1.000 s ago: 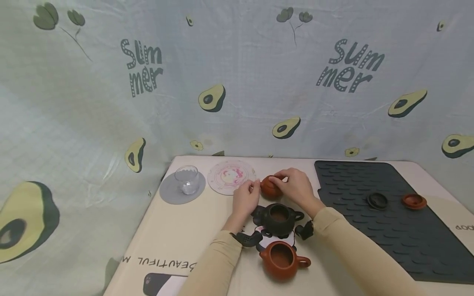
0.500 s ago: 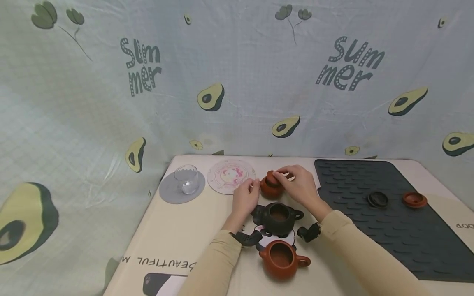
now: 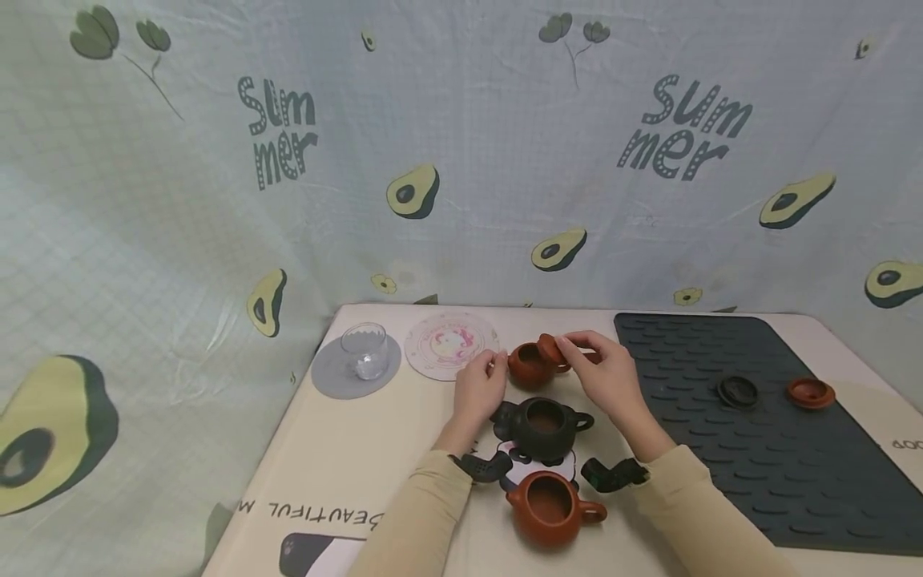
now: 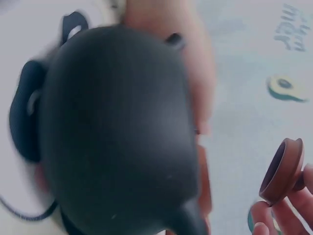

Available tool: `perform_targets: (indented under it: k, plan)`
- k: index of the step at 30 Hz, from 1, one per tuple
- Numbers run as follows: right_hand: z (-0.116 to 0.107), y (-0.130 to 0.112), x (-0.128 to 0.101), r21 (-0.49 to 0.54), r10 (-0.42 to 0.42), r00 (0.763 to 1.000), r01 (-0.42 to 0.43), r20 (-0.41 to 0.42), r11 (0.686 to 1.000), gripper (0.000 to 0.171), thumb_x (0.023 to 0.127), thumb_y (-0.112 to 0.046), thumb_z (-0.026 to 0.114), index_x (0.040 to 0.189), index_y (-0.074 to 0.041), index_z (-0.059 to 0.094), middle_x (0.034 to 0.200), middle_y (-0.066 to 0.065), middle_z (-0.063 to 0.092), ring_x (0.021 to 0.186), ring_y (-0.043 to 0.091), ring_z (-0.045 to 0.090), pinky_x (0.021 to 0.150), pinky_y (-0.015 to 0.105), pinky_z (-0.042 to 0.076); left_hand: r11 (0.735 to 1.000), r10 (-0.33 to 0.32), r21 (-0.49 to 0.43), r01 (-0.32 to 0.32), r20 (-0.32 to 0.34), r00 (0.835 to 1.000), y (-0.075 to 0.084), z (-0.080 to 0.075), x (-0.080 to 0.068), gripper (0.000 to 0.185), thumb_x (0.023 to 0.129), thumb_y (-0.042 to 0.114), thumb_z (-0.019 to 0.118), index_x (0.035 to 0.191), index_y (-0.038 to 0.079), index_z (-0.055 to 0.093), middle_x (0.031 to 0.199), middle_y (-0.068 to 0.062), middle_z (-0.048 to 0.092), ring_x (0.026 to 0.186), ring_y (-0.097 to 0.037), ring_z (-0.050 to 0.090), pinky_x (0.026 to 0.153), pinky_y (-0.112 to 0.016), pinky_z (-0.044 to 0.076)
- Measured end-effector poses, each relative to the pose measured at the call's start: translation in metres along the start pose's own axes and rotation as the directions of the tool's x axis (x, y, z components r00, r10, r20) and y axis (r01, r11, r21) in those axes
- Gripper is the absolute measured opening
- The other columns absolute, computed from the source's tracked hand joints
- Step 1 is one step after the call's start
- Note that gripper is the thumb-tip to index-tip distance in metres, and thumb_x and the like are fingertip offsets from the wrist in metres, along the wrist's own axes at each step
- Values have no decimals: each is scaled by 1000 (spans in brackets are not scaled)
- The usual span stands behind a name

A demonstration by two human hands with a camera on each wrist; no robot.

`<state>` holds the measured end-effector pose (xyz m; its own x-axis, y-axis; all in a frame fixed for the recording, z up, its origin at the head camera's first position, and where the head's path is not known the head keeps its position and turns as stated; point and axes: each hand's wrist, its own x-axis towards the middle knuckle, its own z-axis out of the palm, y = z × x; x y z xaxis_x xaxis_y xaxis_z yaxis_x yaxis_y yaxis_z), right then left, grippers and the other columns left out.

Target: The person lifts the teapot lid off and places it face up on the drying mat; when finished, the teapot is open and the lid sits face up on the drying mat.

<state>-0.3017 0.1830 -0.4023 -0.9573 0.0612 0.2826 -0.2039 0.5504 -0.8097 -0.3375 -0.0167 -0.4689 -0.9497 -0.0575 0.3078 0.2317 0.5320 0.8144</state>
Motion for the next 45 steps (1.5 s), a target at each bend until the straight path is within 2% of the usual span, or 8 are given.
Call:
perform_targets:
  k: [5, 11, 14, 18, 21, 32, 39, 45]
  plan:
    - [-11, 4, 1, 138, 121, 992, -115, -34, 984, 51, 100, -52, 61, 125, -9, 69, 115, 12, 69, 99, 20, 68, 82, 33, 54, 1000, 4, -1, -4, -6, 1000, -1, 2, 0, 32, 106, 31, 54, 83, 13, 65, 61, 3, 46, 58, -15, 43, 56, -30, 32]
    - [-27, 0, -2, 328, 271, 962, -262, 19, 908, 54, 103, -48, 57, 128, 0, 60, 120, 13, 64, 89, 10, 69, 80, 21, 53, 1000, 1, -1, -1, 8, 1000, -1, 4, 0, 32, 106, 33, 54, 83, 13, 65, 62, 3, 46, 59, -15, 44, 56, -30, 32]
    - [-33, -4, -5, 458, 273, 956, -292, 108, 840, 49, 104, -44, 57, 127, -1, 58, 115, 5, 65, 89, 10, 69, 79, 21, 53, 1000, 5, -7, -5, 14, 1000, 1, 3, 1, 32, 106, 33, 54, 83, 13, 65, 62, 3, 46, 60, -15, 43, 57, -30, 32]
    - [-37, -7, -8, 637, 247, 937, -349, 247, 687, 32, 105, -37, 58, 122, -10, 62, 103, -2, 70, 89, 11, 69, 78, 22, 53, 1000, 7, -4, -7, 21, 1000, 1, 3, 0, 31, 106, 30, 55, 83, 13, 66, 61, 4, 45, 58, -14, 42, 56, -30, 31]
    - [-40, -6, -9, 689, 236, 923, -383, 303, 615, 22, 107, -33, 56, 115, -15, 66, 99, -2, 71, 88, 12, 69, 79, 22, 53, 1000, 5, -2, -4, 24, 1000, 1, 4, -1, 31, 106, 30, 55, 82, 13, 66, 61, 5, 45, 57, -13, 42, 56, -30, 31]
    - [-47, 0, -4, 726, 260, 906, -424, 335, 541, 25, 109, -35, 51, 122, -16, 61, 102, -2, 70, 91, 13, 65, 85, 23, 51, 1000, 5, -1, -5, 4, 1000, 0, 3, 0, 31, 106, 31, 55, 82, 14, 66, 61, 5, 45, 58, -14, 43, 57, -30, 32]
    - [-47, -2, -2, 770, 249, 890, -455, 382, 448, 28, 108, -35, 52, 127, -15, 55, 106, 0, 71, 91, 13, 64, 83, 23, 52, 1000, 2, -4, -2, 0, 1000, 0, 1, 0, 31, 106, 31, 55, 82, 14, 65, 61, 4, 45, 58, -14, 43, 57, -31, 32]
    - [-46, 0, -1, 787, 182, 906, -422, 381, 450, 25, 108, -34, 53, 130, -22, 53, 112, 0, 72, 92, 14, 63, 82, 24, 52, 1000, 12, -11, -12, -8, 1000, 0, 0, 0, 30, 105, 29, 56, 82, 12, 65, 61, 4, 44, 57, -14, 42, 56, -31, 32]
